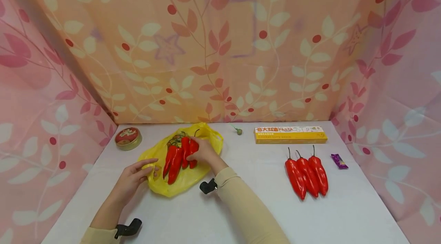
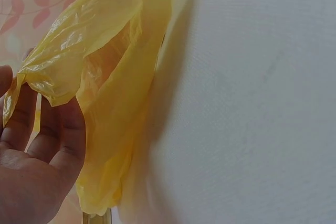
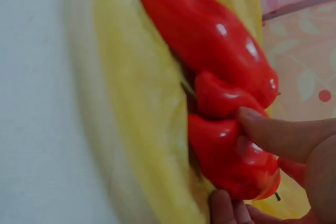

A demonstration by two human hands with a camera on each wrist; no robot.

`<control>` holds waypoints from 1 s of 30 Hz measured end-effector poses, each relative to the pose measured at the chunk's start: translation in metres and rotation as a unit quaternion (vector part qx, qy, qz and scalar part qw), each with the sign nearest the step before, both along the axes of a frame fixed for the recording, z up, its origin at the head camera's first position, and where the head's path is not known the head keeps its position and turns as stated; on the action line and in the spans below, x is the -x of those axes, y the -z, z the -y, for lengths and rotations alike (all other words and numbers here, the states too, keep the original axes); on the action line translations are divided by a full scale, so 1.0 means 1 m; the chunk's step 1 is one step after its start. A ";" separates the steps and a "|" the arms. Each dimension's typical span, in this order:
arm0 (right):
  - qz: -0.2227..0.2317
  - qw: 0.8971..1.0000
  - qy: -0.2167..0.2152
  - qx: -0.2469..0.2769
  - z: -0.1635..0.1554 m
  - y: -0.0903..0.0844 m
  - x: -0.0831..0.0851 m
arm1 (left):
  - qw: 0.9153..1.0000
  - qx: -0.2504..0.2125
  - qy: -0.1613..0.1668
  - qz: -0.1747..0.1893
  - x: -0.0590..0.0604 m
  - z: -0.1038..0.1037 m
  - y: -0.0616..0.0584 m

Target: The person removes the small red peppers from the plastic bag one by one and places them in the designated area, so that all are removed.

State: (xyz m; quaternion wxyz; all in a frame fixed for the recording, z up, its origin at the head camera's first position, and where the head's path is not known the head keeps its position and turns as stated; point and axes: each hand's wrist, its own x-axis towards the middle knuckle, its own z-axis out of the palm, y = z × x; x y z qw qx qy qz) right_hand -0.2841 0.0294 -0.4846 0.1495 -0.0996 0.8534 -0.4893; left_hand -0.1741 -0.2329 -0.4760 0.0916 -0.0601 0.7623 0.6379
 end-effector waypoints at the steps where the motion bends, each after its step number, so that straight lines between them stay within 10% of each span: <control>1: 0.004 1.000 -0.001 -0.001 0.000 0.000 0.000 | 1.000 -0.001 0.000 -0.001 0.000 0.000 0.000; 30: -0.078 0.991 0.039 0.100 -0.036 -0.056 -0.051 | 0.999 -0.009 0.023 -0.027 0.001 0.008 0.004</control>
